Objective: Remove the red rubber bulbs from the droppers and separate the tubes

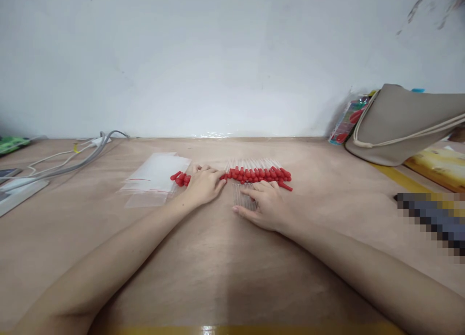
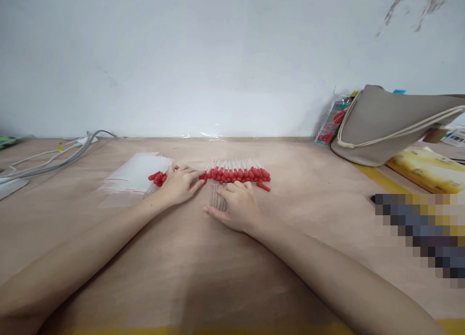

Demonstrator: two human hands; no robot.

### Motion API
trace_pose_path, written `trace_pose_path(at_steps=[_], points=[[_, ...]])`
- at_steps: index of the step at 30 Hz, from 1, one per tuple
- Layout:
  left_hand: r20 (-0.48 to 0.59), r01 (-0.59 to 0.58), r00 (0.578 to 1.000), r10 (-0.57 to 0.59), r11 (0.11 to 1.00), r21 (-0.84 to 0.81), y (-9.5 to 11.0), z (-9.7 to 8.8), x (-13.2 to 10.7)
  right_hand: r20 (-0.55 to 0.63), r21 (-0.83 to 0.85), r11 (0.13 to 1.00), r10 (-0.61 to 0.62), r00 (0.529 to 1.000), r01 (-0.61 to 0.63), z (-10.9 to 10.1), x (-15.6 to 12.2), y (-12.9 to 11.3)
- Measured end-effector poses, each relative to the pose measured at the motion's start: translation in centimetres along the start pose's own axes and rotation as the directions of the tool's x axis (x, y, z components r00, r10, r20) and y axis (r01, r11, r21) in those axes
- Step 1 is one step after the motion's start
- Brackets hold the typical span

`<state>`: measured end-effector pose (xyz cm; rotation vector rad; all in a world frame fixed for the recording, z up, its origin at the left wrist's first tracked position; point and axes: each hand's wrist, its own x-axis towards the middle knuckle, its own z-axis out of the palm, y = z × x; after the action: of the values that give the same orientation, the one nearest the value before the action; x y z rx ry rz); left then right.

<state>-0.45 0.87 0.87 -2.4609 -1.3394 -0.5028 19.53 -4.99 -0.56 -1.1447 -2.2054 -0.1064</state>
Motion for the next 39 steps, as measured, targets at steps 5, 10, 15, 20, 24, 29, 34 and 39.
trace_pose_path(at_steps=[5,10,15,20,24,29,34,39], points=[[0.028,0.021,0.999,-0.019,0.997,-0.078,-0.3,0.5,0.2,-0.091,0.024,1.0,0.02,0.996,-0.017,0.3,-0.4,0.6],[0.052,0.036,0.998,-0.027,0.983,-0.178,-0.4,0.3,0.3,-0.137,0.035,0.999,0.018,0.99,-0.013,0.3,-0.6,0.5],[-0.014,0.127,0.991,-0.133,0.967,-0.219,-0.5,0.1,0.1,-0.162,0.035,0.999,0.015,0.987,-0.01,0.2,-0.6,0.5],[-0.059,0.157,0.983,-0.174,0.962,-0.223,-1.3,-0.1,0.2,-0.166,0.032,0.999,0.01,0.986,-0.005,0.2,-0.8,0.7],[-0.218,0.139,0.957,-0.193,0.961,-0.241,-1.7,-0.3,0.0,-0.194,0.011,1.0,-0.012,0.981,0.014,0.1,-1.1,0.8],[-0.374,0.072,0.907,-0.192,0.948,-0.311,-1.1,-0.7,-2.4,-0.335,-0.028,0.998,-0.056,0.94,0.049,-0.6,-1.3,1.5],[-0.379,-0.143,0.925,-0.009,0.918,-0.369,-0.1,-1.1,-6.3,-0.306,-0.096,0.978,-0.207,0.929,0.186,-0.9,-1.1,1.9],[-0.364,-0.287,0.924,0.117,0.841,-0.458,0.5,-1.5,-7.2,-0.194,-0.055,0.948,-0.318,0.928,0.314,-0.6,-1.2,1.4]])
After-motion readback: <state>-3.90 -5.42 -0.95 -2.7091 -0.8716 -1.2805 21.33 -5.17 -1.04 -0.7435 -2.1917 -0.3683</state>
